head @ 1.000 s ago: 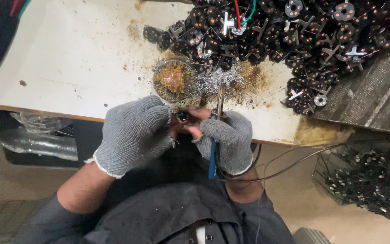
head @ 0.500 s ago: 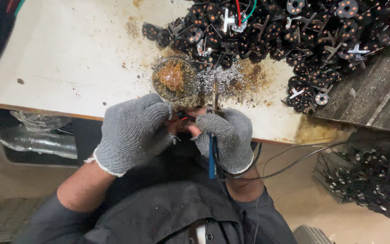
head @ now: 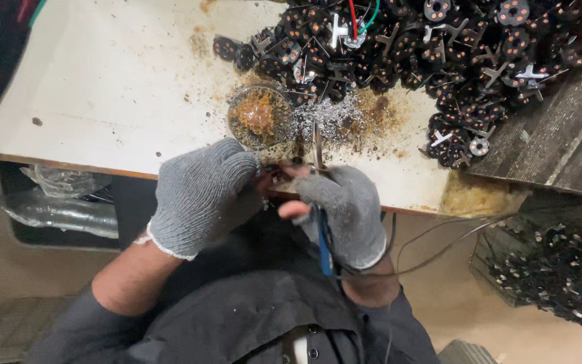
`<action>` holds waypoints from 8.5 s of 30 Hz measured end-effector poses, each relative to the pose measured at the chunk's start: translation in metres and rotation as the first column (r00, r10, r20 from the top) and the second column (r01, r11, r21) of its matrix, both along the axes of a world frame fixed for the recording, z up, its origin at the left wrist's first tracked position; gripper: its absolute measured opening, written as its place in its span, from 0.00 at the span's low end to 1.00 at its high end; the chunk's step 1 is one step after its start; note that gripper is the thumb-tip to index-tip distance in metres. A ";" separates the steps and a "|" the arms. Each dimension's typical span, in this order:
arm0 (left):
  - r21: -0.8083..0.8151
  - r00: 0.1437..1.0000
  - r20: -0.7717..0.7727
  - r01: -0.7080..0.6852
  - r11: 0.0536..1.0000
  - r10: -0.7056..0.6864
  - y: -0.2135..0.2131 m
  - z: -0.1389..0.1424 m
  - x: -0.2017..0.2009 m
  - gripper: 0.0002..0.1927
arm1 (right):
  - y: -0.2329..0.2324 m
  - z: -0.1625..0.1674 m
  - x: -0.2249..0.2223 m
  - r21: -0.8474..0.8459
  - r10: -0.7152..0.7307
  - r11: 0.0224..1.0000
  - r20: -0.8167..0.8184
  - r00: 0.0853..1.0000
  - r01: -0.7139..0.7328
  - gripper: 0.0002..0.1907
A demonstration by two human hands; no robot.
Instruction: The person solders colored wires onto lamp holder terminals at a workbench. They hold a wire against a lamp holder, apply a soldering iron with solder to the joint, then set the finished holder aside and pick up the next one, repeating the process.
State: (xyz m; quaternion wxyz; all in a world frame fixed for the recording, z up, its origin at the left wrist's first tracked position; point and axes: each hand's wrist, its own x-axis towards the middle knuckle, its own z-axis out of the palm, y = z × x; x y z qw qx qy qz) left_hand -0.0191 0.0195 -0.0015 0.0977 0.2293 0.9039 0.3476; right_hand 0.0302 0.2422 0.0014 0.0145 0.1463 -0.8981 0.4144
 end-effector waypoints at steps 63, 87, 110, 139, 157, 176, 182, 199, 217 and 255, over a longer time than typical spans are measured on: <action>0.037 0.999 -0.045 -0.025 0.999 0.027 -0.011 0.001 0.005 0.12 | 0.003 -0.011 0.029 0.183 0.177 0.972 -0.177 0.968 -0.144 0.11; 0.013 0.999 -0.030 -0.018 1.000 0.018 -0.011 -0.002 0.001 0.11 | 0.001 -0.016 0.025 0.045 0.108 0.994 -0.204 0.973 -0.101 0.09; 0.017 1.000 0.009 -0.013 1.000 0.013 -0.014 -0.005 0.001 0.10 | 0.000 -0.020 0.027 0.070 0.120 0.992 -0.212 0.970 -0.107 0.10; 0.013 1.000 -0.010 -0.016 1.000 0.016 -0.014 -0.002 0.003 0.12 | -0.043 0.014 0.002 -0.452 -0.204 0.850 0.192 0.960 0.271 0.18; 0.053 0.999 -0.004 -0.033 0.998 0.033 -0.023 0.006 0.009 0.10 | -0.029 0.014 -0.006 -0.172 -0.083 0.977 0.243 0.967 0.127 0.13; 0.052 0.997 -0.063 -0.036 0.998 0.039 -0.012 0.012 0.007 0.08 | -0.047 0.006 0.010 -0.145 -0.213 0.965 0.061 0.975 0.220 0.07; 0.030 0.997 -0.067 -0.031 0.999 0.033 -0.010 0.013 0.005 0.11 | -0.040 0.000 0.008 -0.238 -0.186 0.952 0.052 0.981 0.194 0.15; 0.049 0.997 -0.066 -0.033 0.998 0.036 -0.015 0.011 0.001 0.11 | -0.013 0.000 -0.012 -0.230 -0.440 0.874 -0.001 0.898 0.428 0.29; 0.041 0.998 -0.062 -0.015 0.999 0.017 -0.018 0.004 0.002 0.11 | -0.021 0.032 -0.018 0.249 -0.085 0.965 0.011 0.996 0.080 0.05; 0.082 0.996 -0.072 0.058 0.995 -0.052 -0.019 0.005 0.009 0.12 | -0.033 0.044 -0.006 0.146 -0.038 0.988 -0.118 0.992 0.055 0.26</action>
